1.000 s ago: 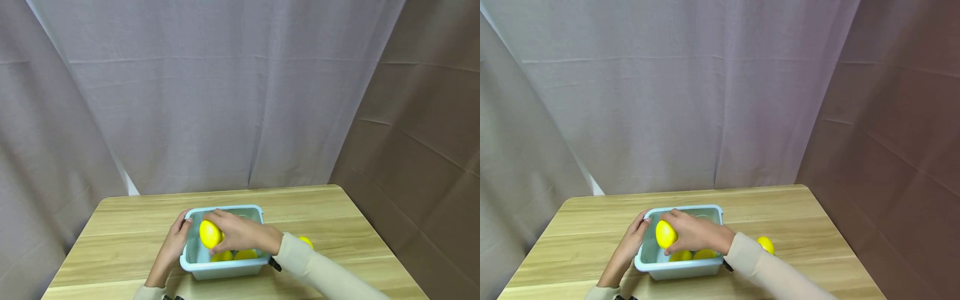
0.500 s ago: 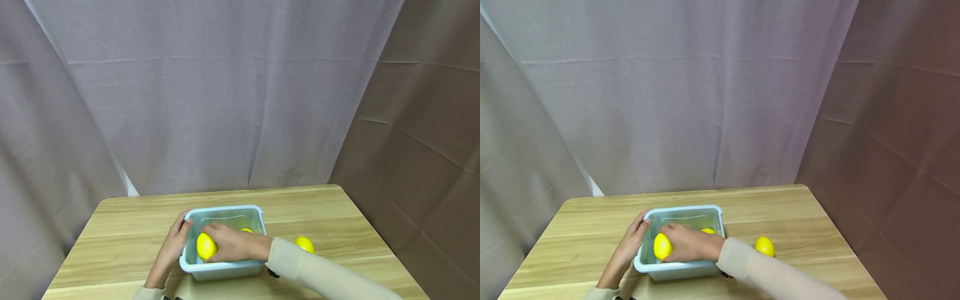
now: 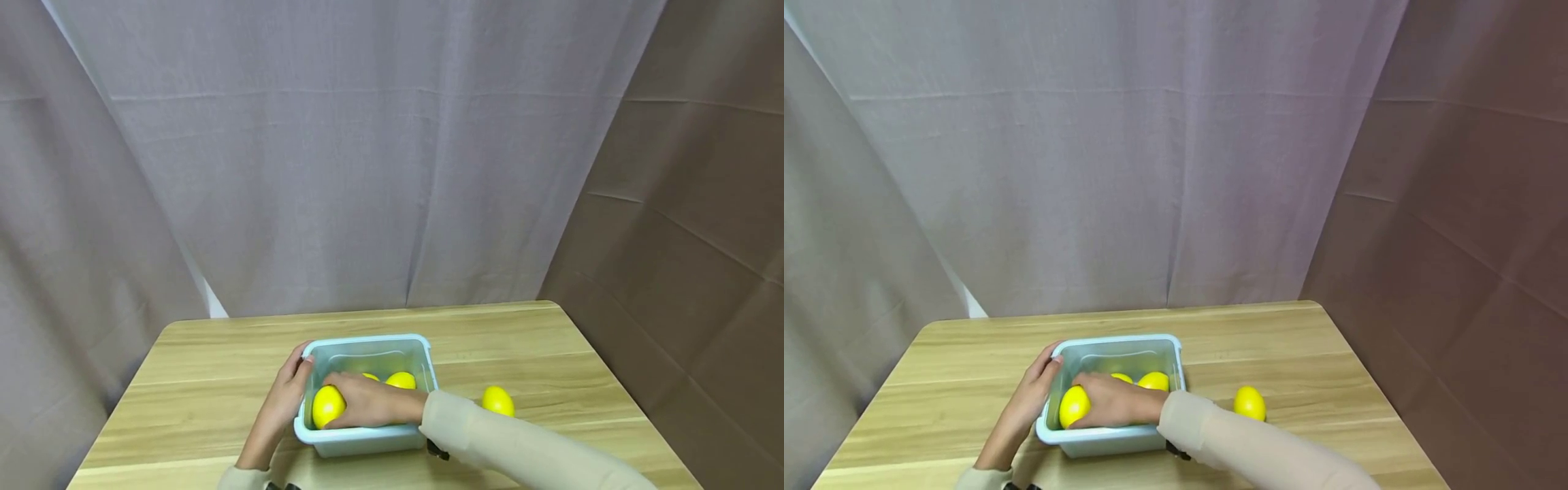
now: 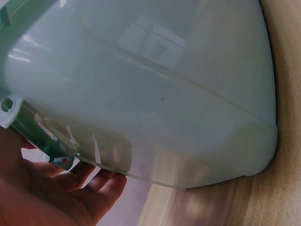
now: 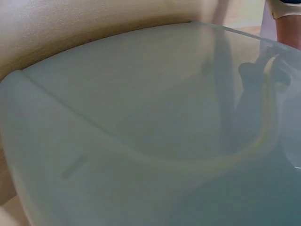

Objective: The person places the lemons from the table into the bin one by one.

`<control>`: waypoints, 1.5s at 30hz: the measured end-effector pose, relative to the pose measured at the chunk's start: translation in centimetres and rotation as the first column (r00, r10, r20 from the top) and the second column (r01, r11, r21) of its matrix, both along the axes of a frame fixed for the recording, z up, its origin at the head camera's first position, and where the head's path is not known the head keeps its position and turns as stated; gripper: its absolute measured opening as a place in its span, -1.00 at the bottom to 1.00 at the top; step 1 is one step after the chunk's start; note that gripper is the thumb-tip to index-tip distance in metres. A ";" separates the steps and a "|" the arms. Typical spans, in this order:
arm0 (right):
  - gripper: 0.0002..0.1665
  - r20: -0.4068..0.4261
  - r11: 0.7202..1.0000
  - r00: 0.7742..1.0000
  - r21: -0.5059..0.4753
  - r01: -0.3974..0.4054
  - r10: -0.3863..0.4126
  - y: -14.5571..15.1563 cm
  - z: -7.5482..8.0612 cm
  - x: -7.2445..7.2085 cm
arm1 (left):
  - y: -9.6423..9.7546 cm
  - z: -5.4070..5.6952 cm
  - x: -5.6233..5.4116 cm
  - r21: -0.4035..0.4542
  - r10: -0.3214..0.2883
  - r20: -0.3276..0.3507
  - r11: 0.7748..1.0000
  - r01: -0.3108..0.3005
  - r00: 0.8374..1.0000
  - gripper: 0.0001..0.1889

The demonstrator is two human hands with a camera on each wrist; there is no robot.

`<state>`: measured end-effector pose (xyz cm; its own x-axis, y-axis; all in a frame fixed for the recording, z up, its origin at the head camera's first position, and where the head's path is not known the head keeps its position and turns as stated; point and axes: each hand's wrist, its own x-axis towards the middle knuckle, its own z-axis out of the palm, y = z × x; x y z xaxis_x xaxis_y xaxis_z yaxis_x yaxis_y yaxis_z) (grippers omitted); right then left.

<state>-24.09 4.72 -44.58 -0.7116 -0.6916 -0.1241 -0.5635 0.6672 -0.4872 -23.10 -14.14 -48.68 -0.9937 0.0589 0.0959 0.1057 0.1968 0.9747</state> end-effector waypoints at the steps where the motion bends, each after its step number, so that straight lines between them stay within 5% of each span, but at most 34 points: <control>1: -0.33 0.006 1.000 1.000 0.005 0.004 -0.004 0.0 0.0 0.0 | 0.0 0.0 0.0 -0.002 0.001 0.000 1.000 -0.001 1.000 -0.54; 9: -0.28 0.069 0.996 0.997 0.082 -0.035 0.029 -0.4 0.0 -0.1 | 0.0 0.0 0.1 -0.008 0.002 0.008 1.000 -0.002 1.000 -0.54; 26: -0.30 0.057 0.971 0.998 0.236 -0.025 0.012 -1.5 -0.2 -0.2 | 0.1 0.0 -0.1 0.008 -0.009 -0.002 1.000 0.009 1.000 -0.56; 37: -0.33 -0.055 0.946 0.998 0.323 0.030 -0.013 -2.5 -0.5 -0.1 | 0.0 0.2 0.0 0.014 -0.002 -0.013 1.000 0.002 1.000 -0.55; 45: -0.39 -0.181 0.936 0.982 0.351 0.013 0.055 -2.7 -0.5 -0.1 | -0.1 0.1 -0.1 0.012 -0.009 -0.003 1.000 0.009 1.000 -0.54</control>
<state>-24.17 1.98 -45.13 -0.7310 -0.6432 -0.2279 -0.6368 0.7630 -0.1108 -23.23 -14.21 -48.58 -0.9928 0.0669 0.0992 0.1100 0.1837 0.9768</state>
